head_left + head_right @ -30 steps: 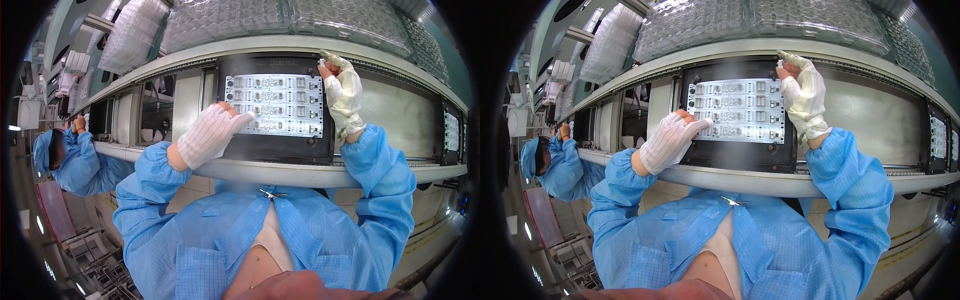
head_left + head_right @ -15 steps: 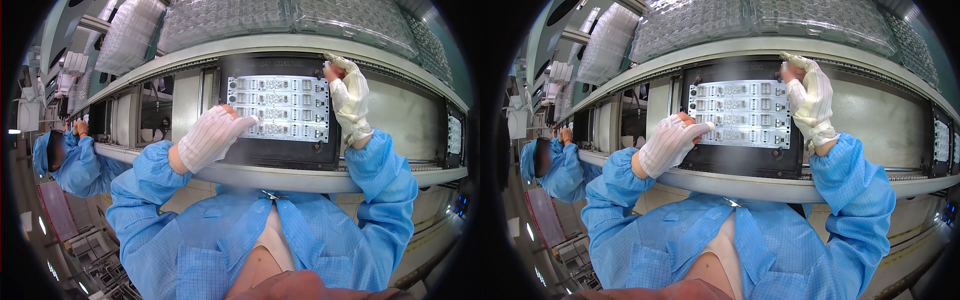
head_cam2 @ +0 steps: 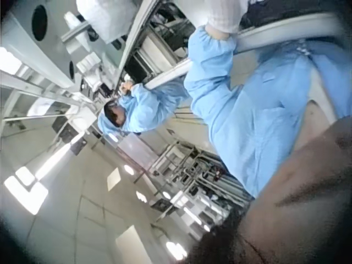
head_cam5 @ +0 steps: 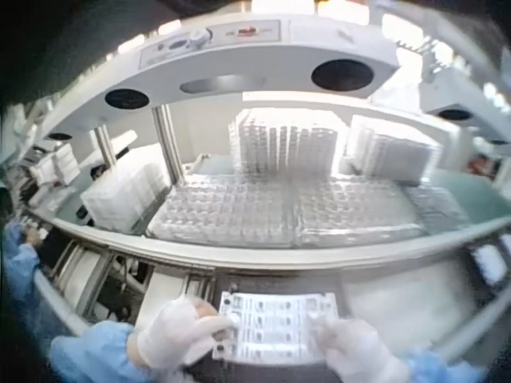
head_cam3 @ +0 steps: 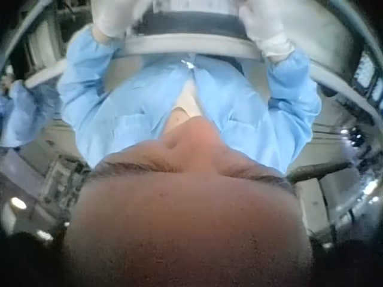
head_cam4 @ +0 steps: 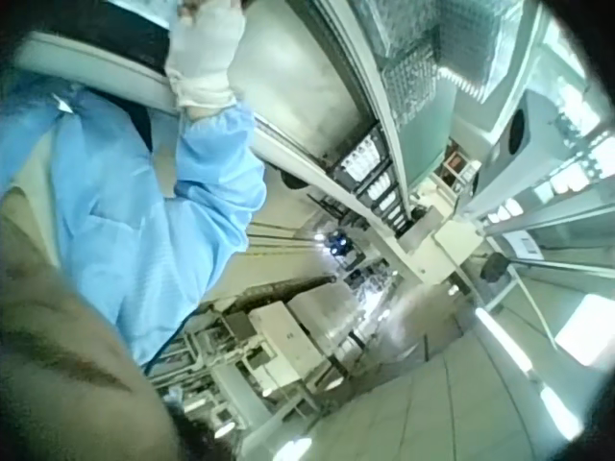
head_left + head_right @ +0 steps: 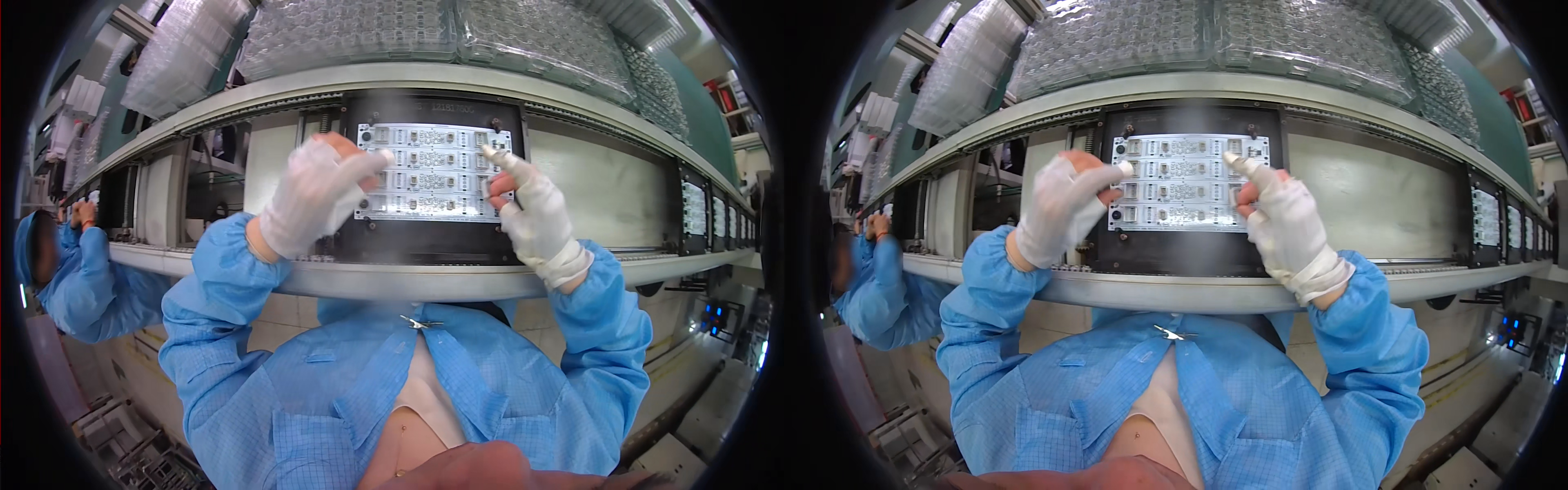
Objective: Assembling electronic components onto printed circuit boards on a factory production line.
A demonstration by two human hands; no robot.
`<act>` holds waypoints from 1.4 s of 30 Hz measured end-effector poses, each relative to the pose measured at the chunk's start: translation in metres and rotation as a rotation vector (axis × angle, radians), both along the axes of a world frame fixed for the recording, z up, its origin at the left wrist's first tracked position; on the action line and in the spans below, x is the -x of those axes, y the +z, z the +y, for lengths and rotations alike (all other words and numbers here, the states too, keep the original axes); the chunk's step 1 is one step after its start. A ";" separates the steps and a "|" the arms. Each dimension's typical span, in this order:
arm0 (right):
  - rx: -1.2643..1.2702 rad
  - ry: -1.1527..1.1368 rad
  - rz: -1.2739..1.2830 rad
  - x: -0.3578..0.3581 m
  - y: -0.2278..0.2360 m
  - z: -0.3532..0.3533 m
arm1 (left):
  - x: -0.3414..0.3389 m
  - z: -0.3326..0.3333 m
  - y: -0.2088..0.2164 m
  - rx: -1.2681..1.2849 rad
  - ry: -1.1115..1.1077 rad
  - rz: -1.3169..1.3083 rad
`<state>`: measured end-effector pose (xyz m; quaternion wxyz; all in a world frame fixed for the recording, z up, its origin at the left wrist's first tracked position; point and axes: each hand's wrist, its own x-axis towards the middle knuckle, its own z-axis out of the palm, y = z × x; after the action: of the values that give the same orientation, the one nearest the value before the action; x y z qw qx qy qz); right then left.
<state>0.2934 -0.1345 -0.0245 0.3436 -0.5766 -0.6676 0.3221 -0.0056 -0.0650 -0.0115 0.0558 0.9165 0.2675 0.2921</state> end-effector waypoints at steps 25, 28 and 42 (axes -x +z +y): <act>-0.125 0.274 -0.513 0.006 0.033 -0.001 | 0.018 0.032 -0.032 0.082 -0.062 -0.104; -0.166 0.297 -0.606 0.008 0.028 -0.002 | 0.019 0.031 -0.029 0.068 -0.051 -0.071; -0.357 0.179 -0.574 -0.011 0.015 0.001 | -0.044 0.037 -0.024 -0.250 0.067 0.159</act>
<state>0.3041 -0.1335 -0.0092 0.2078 -0.5139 -0.8306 0.0540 0.0386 -0.0278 -0.0358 -0.0897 0.9272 0.2628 0.2515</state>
